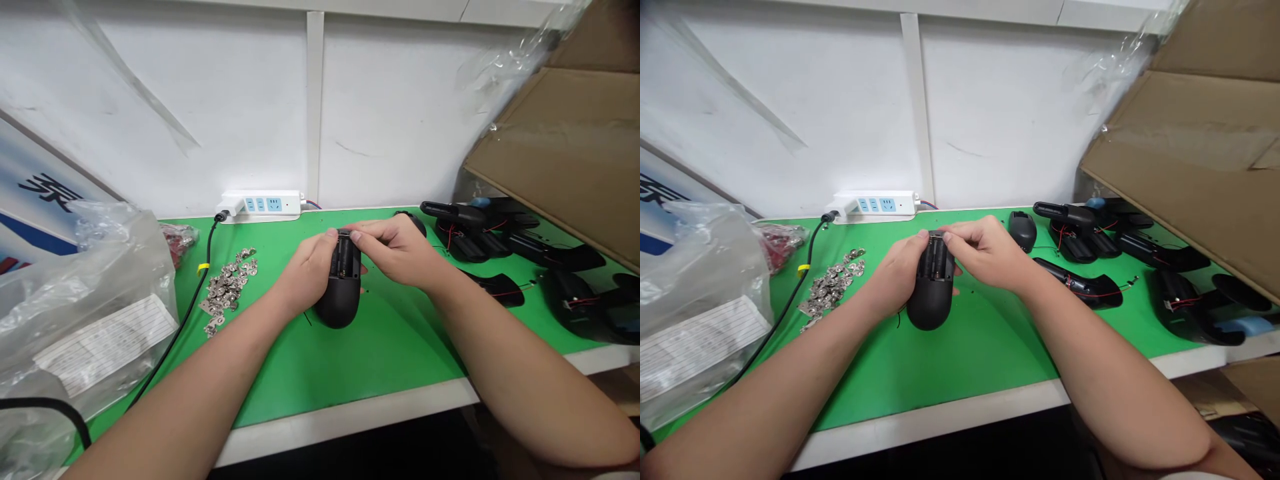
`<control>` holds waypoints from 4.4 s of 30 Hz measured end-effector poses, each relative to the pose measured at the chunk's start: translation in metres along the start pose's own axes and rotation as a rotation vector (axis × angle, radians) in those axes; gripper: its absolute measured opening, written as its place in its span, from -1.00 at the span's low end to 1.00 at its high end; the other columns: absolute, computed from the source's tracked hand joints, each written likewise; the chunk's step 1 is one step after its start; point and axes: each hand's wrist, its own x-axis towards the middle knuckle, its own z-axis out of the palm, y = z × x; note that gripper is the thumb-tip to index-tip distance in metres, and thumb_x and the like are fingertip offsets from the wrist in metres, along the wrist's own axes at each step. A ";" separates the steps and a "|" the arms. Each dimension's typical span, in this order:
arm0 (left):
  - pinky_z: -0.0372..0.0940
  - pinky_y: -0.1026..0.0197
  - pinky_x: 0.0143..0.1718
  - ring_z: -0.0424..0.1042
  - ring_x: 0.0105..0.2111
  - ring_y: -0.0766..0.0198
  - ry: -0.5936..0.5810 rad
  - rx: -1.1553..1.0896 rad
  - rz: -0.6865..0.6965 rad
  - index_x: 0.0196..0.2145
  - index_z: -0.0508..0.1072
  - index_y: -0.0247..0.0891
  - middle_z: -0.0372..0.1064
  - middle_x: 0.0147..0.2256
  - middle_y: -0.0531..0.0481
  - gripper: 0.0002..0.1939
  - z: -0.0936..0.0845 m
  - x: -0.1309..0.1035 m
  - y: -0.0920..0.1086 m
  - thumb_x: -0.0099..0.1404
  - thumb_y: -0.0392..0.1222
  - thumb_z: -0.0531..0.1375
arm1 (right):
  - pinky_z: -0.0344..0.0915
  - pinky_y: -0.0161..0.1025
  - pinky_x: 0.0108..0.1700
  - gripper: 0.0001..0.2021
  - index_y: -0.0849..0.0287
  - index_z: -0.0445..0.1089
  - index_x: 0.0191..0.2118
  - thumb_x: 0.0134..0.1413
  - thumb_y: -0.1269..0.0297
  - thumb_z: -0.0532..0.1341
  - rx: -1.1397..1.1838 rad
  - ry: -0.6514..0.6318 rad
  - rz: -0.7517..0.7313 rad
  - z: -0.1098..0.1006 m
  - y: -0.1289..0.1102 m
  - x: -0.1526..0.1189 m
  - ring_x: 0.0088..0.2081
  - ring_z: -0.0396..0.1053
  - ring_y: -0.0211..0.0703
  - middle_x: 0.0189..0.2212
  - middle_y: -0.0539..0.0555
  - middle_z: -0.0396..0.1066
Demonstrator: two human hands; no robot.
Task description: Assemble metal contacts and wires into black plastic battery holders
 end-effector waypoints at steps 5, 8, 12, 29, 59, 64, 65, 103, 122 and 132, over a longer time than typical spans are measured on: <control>0.48 0.16 -0.53 0.53 -0.59 0.19 0.036 0.029 0.001 -0.10 0.46 -0.32 0.58 -0.40 -0.11 -0.58 0.000 -0.001 0.000 0.50 0.08 0.01 | 0.28 -0.22 -0.21 -0.52 0.14 0.29 -0.60 0.44 0.26 0.08 0.048 0.001 0.005 0.002 0.002 0.001 -0.39 0.33 -0.22 -0.52 -0.01 0.38; 0.45 0.22 -0.53 0.50 -0.59 0.25 0.051 0.059 0.017 -0.13 0.47 -0.32 0.58 -0.40 -0.09 -0.58 -0.001 0.000 -0.002 0.51 0.08 0.01 | 0.27 -0.23 -0.21 -0.52 0.15 0.29 -0.60 0.43 0.29 0.09 0.091 -0.001 0.023 0.003 0.004 0.002 -0.39 0.33 -0.23 -0.51 -0.01 0.38; 0.42 0.29 -0.50 0.51 -0.53 0.28 0.034 0.101 0.063 -0.15 0.49 -0.32 0.59 -0.38 -0.10 -0.56 -0.005 0.002 -0.008 0.52 0.10 0.02 | 0.28 -0.24 -0.22 -0.54 0.17 0.31 -0.59 0.42 0.31 0.09 0.095 -0.001 0.017 0.006 0.007 0.003 -0.40 0.34 -0.24 -0.50 0.00 0.39; 0.47 0.16 -0.46 0.51 -0.55 0.18 -0.042 -0.002 0.085 -0.14 0.52 -0.28 0.52 -0.49 -0.05 -0.42 -0.002 -0.002 0.004 0.48 0.29 -0.01 | 0.38 -0.29 -0.39 -0.73 0.19 0.61 -0.27 0.42 0.21 0.21 0.117 0.131 -0.139 0.009 0.012 0.000 -0.51 0.40 -0.31 -0.45 0.00 0.48; 0.34 0.20 -0.43 0.44 -0.49 0.20 -0.088 0.362 0.160 -0.32 0.56 -0.34 0.48 -0.51 -0.07 -0.26 -0.012 -0.001 0.001 0.50 0.35 -0.11 | 0.52 -0.22 -0.23 -0.82 0.13 0.72 -0.26 0.20 0.21 0.35 0.145 0.202 0.041 0.015 0.014 0.002 -0.28 0.56 -0.12 -0.32 0.07 0.65; 0.30 0.22 -0.40 0.42 -0.45 0.23 -0.082 0.396 0.241 -0.28 0.57 -0.34 0.54 -0.41 -0.10 -0.28 -0.014 -0.002 0.000 0.51 0.33 -0.09 | 0.50 -0.24 -0.30 -0.84 0.10 0.72 -0.28 0.20 0.25 0.35 0.149 0.204 0.022 0.016 0.012 0.001 -0.30 0.55 -0.14 -0.33 0.06 0.64; 0.29 0.22 -0.40 0.41 -0.45 0.23 -0.082 0.389 0.246 -0.27 0.58 -0.35 0.55 -0.38 -0.11 -0.29 -0.014 -0.002 0.000 0.51 0.33 -0.08 | 0.49 -0.25 -0.31 -0.84 0.10 0.72 -0.28 0.20 0.26 0.34 0.142 0.204 0.022 0.016 0.011 0.001 -0.32 0.54 -0.14 -0.34 0.06 0.63; 0.13 0.21 -0.43 0.16 -0.49 0.32 -0.103 0.390 0.480 -0.44 0.34 -0.25 0.32 -0.47 0.00 -0.43 -0.011 -0.015 0.006 0.56 0.19 -0.08 | 0.54 -0.13 -0.22 -0.88 0.07 0.69 -0.25 0.16 0.37 0.37 -0.018 0.403 -0.310 0.024 -0.008 -0.007 -0.28 0.54 -0.11 -0.30 0.11 0.61; 0.44 0.13 -0.40 0.55 -0.47 0.12 0.104 -0.030 0.039 -0.18 0.52 -0.25 0.54 -0.47 -0.08 -0.41 -0.014 0.005 -0.005 0.42 0.36 0.06 | 0.34 -0.27 -0.43 -0.38 0.06 0.40 0.26 0.39 -0.28 0.05 0.373 0.239 0.207 0.036 0.014 -0.006 -0.40 0.35 -0.19 -0.39 0.00 0.35; 0.25 0.23 -0.46 0.29 -0.54 0.28 0.277 0.379 0.205 -0.59 0.22 -0.20 0.28 -0.61 0.02 -0.38 -0.020 0.007 0.000 0.48 0.29 0.01 | 0.17 -0.27 -0.42 -0.38 0.12 0.22 -0.45 0.38 -0.34 -0.02 -0.003 0.217 0.166 0.036 0.011 -0.001 -0.45 0.22 -0.24 -0.52 -0.02 0.27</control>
